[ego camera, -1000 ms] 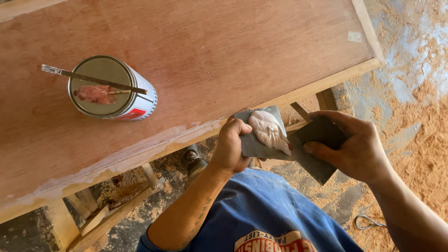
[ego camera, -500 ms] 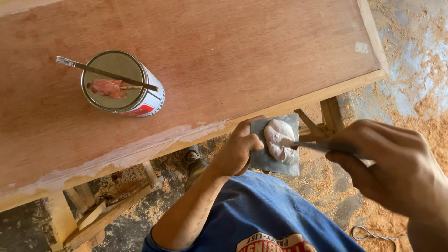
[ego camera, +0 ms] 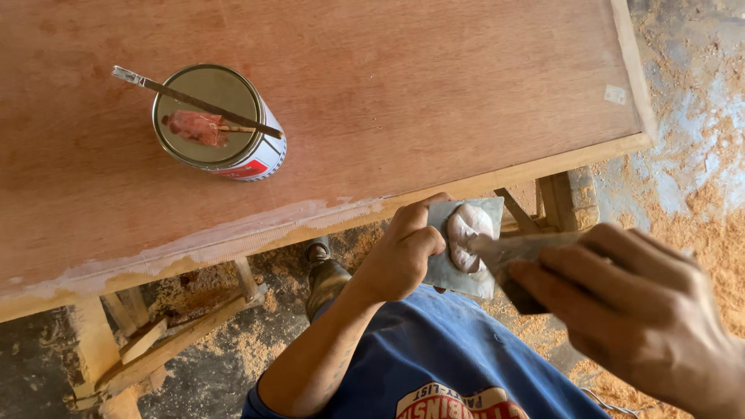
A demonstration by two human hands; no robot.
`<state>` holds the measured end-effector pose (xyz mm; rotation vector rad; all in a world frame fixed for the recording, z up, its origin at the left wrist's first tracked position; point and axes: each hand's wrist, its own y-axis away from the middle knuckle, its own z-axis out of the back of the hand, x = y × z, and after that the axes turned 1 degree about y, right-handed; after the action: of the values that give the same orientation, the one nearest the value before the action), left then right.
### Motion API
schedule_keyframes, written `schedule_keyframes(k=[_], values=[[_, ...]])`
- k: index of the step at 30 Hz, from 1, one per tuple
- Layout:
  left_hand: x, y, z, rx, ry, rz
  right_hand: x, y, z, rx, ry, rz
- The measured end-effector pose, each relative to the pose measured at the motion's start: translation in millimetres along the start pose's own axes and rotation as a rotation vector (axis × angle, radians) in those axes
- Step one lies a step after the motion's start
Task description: The person holds a metal spreader with wood filler and presses the filler along the edge seam of a wooden panel resting on sawhorses. They then scoop more filler from a can with the spreader, mix it with a wooden stick, and continue spreading filler along the panel edge.
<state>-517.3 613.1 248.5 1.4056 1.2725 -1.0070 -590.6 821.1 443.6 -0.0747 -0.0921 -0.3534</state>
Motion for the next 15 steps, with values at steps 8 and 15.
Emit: schedule_keyframes(k=[8, 15], values=[[2.0, 5.7, 3.9, 0.056, -0.275, -0.236, 4.6, -15.3, 0.8, -0.022, 0.103, -0.058], [-9.0, 7.8, 7.0, 0.033, -0.139, -0.236, 3.3, -8.0, -4.5, 0.036, 0.063, 0.003]])
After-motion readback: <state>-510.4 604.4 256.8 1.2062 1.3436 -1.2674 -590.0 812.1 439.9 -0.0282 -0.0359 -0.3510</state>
